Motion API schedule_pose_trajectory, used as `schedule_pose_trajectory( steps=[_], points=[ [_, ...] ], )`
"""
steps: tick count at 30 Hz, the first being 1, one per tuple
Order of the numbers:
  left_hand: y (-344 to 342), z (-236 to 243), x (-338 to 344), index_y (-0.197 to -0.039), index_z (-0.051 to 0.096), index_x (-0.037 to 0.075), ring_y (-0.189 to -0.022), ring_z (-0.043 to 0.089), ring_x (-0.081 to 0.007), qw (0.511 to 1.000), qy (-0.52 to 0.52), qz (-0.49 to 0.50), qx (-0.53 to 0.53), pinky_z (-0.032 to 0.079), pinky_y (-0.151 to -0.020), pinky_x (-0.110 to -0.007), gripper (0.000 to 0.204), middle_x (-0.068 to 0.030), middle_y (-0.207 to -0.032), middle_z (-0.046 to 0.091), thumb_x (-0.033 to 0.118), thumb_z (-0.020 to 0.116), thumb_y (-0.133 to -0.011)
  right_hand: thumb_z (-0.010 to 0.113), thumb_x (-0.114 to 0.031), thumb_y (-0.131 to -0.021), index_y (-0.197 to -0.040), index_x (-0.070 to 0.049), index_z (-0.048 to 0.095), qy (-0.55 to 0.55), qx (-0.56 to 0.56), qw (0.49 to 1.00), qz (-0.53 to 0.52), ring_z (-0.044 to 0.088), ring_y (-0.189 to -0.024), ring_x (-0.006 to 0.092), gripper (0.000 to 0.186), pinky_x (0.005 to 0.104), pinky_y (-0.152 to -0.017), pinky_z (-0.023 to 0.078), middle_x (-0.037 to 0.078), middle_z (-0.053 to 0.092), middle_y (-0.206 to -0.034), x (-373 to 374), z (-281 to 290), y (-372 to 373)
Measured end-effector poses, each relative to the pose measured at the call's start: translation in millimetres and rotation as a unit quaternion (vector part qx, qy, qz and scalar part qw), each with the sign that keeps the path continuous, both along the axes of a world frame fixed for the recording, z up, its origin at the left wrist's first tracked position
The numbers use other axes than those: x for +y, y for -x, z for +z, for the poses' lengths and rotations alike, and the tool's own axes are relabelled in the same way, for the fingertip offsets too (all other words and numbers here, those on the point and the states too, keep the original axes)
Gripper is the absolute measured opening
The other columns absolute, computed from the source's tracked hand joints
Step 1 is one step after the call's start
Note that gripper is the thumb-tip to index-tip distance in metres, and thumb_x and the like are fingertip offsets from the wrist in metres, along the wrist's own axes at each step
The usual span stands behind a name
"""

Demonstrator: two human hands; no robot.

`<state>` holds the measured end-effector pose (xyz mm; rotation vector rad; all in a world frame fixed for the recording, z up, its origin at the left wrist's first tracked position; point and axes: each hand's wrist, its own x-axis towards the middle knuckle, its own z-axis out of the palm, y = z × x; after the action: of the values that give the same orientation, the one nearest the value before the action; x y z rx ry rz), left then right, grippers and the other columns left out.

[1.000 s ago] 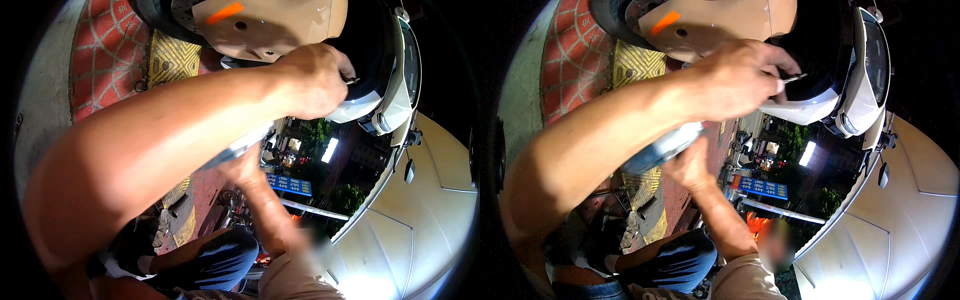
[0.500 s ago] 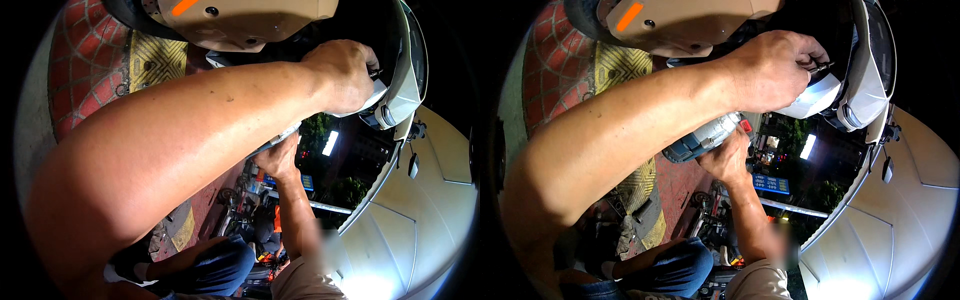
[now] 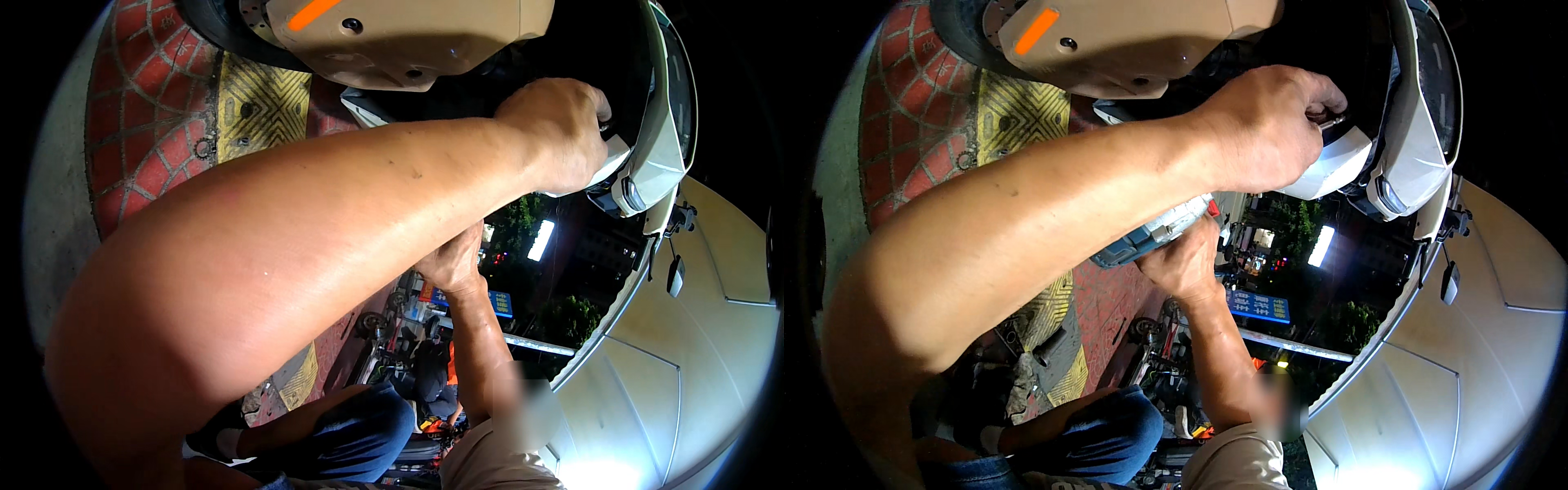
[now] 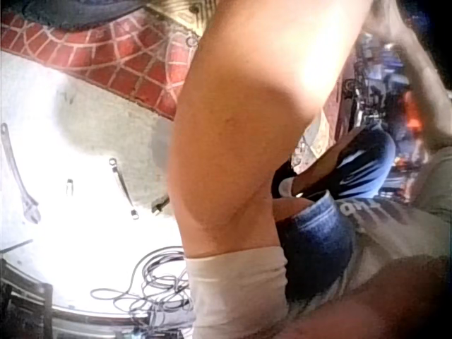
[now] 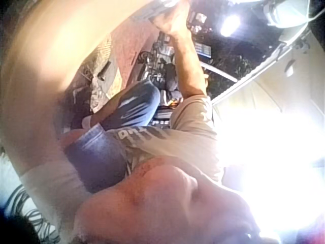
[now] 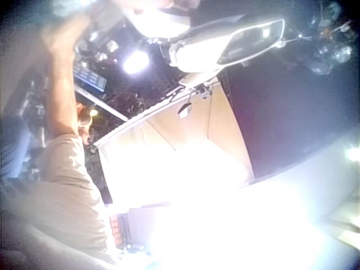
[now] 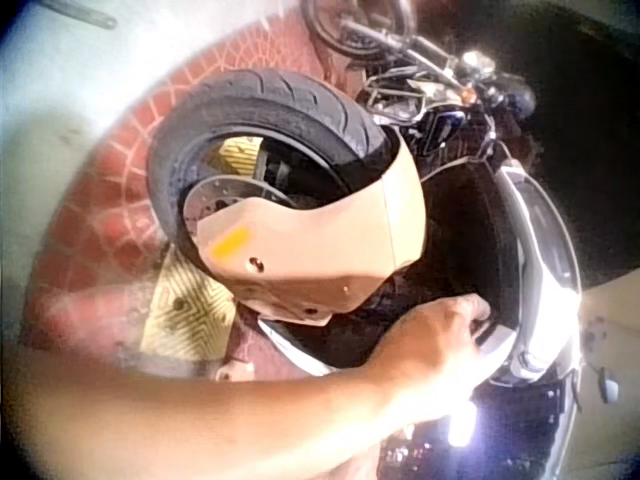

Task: The person fits a plastic fairing piece onto the side of a scooter, then uses a power drill to fasten several screws into various locations around the scooter's body and wheel area.

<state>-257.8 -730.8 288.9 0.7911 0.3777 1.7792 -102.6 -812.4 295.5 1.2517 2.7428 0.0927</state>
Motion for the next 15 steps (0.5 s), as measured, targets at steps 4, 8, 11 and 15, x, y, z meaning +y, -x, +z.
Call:
schedule_pose_trajectory(
  steps=[4,8,11,15],
  points=[
    [0.3,0.9,-2.0,-0.133,0.063,-0.004,-0.121,0.067,-0.0354,1.000,-0.002,0.008,0.019,0.050,-0.108,-0.038,0.049,-0.0265,-0.128,0.068,0.001,0.055,-0.086,0.071,-0.008,-0.073,-0.097,-0.002,0.070,0.008,-0.007,1.000,-0.015,0.071,-0.086,0.0431,0.025,0.0467,-0.078,0.056,0.019,0.073,-0.090,1.4,3.5,-4.7],
    [-2.1,0.9,-4.6,-0.135,0.063,-0.003,-0.121,0.066,-0.0366,0.998,0.003,0.030,0.046,0.050,-0.109,-0.039,0.050,-0.0270,-0.128,0.068,0.002,0.056,-0.085,0.071,-0.008,-0.073,-0.098,-0.001,0.068,-0.002,-0.011,1.000,-0.019,0.069,-0.090,0.0452,0.026,0.0483,-0.082,0.055,0.022,0.071,-0.094,5.3,1.3,-19.6],
    [0.1,2.8,-8.9,-0.135,0.062,-0.004,-0.122,0.066,-0.0373,0.998,0.009,0.031,0.061,0.050,-0.109,-0.039,0.051,-0.0271,-0.128,0.068,0.002,0.056,-0.085,0.071,-0.009,-0.074,-0.100,0.000,0.066,-0.030,-0.007,0.999,0.014,0.068,-0.090,0.0457,0.028,0.0485,-0.083,0.055,0.023,0.071,-0.094,4.2,2.2,-19.0],
    [-6.4,5.1,-10.9,-0.137,0.061,-0.001,-0.120,0.067,-0.0372,0.996,0.025,0.066,0.055,0.051,-0.107,-0.038,0.051,-0.0267,-0.128,0.068,0.002,0.055,-0.086,0.077,-0.016,-0.076,-0.115,0.002,0.064,-0.045,0.040,0.998,-0.035,0.069,-0.096,0.0434,0.044,0.0460,-0.086,0.054,0.023,0.071,-0.105,2.2,-7.5,-48.3]
  ],
)
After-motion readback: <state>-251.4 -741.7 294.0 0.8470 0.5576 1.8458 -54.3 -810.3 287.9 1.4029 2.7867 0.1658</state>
